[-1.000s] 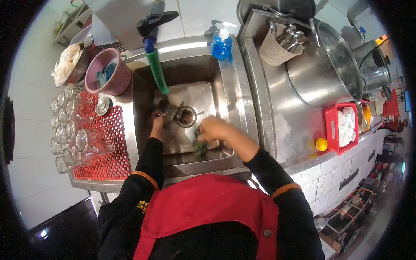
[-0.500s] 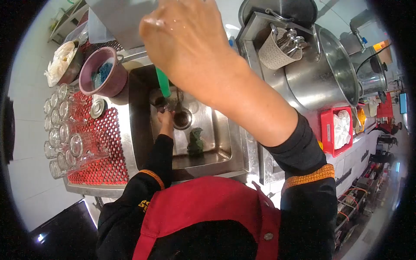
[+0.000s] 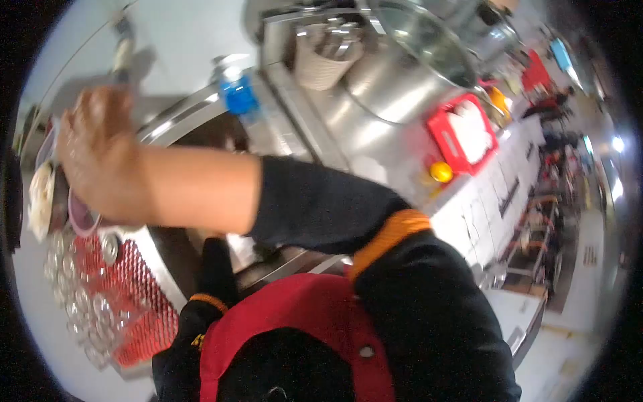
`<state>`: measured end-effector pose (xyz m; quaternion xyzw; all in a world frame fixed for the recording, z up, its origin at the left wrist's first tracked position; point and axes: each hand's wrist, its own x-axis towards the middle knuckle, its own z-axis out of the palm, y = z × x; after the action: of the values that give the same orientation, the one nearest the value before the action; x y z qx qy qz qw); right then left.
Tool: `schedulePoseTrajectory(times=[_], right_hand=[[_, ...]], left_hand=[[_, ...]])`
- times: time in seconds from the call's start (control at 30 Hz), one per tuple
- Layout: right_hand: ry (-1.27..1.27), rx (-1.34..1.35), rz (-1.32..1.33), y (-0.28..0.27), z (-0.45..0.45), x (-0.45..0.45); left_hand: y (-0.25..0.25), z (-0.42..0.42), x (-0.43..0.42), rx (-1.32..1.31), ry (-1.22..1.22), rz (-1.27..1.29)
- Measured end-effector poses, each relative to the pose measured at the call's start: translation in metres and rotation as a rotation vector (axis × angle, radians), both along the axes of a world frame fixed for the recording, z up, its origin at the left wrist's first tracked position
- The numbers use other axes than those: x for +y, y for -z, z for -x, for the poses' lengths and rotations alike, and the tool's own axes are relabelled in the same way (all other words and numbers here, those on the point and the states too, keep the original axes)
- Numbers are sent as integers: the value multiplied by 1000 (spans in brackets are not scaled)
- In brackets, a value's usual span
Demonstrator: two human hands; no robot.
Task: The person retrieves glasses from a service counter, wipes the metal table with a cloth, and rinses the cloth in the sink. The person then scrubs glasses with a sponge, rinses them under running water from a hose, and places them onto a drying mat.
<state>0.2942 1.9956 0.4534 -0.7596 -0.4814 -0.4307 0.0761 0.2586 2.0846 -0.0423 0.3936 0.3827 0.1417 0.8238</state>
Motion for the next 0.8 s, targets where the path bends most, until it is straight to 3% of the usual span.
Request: schedulePoseTrajectory(times=[0.03, 0.17, 0.23, 0.27, 0.37, 0.43, 0.5, 0.57, 0.6, 0.73, 0.8], right_hand=[[-79, -94, -140, 0, -2, -3], [-25, 2, -148, 7, -2, 11], [-28, 338, -4, 5, -5, 20], [-3, 321, -4, 6, -8, 23], [-88, 515, -251, 0, -15, 12], [-175, 901, -183, -13, -13, -17], [-129, 910, -460, 6, -4, -41], [-90, 988, -353, 28, -1, -72], [-121, 940, -408, 44, 4, -87], [-34, 1042, -315, 105, 25, -164], [43, 1086, -328, 128, 37, -206]], left_hand=[[-5, 4, 2, -10, 28, 37], [-20, 16, 10, -6, 88, 127], [-26, 19, 11, -3, 111, 160], [-29, 19, 12, 0, 120, 176], [-35, 17, 16, -2, 144, 204], [-35, 12, 19, -15, 158, 224], [-32, 6, 26, -17, 178, 251], [-36, 2, 24, -14, 178, 260], [-76, 13, 1, -23, 91, 136], [-31, 5, 37, -13, 278, 252], [-54, 0, 27, 7, 274, 217]])
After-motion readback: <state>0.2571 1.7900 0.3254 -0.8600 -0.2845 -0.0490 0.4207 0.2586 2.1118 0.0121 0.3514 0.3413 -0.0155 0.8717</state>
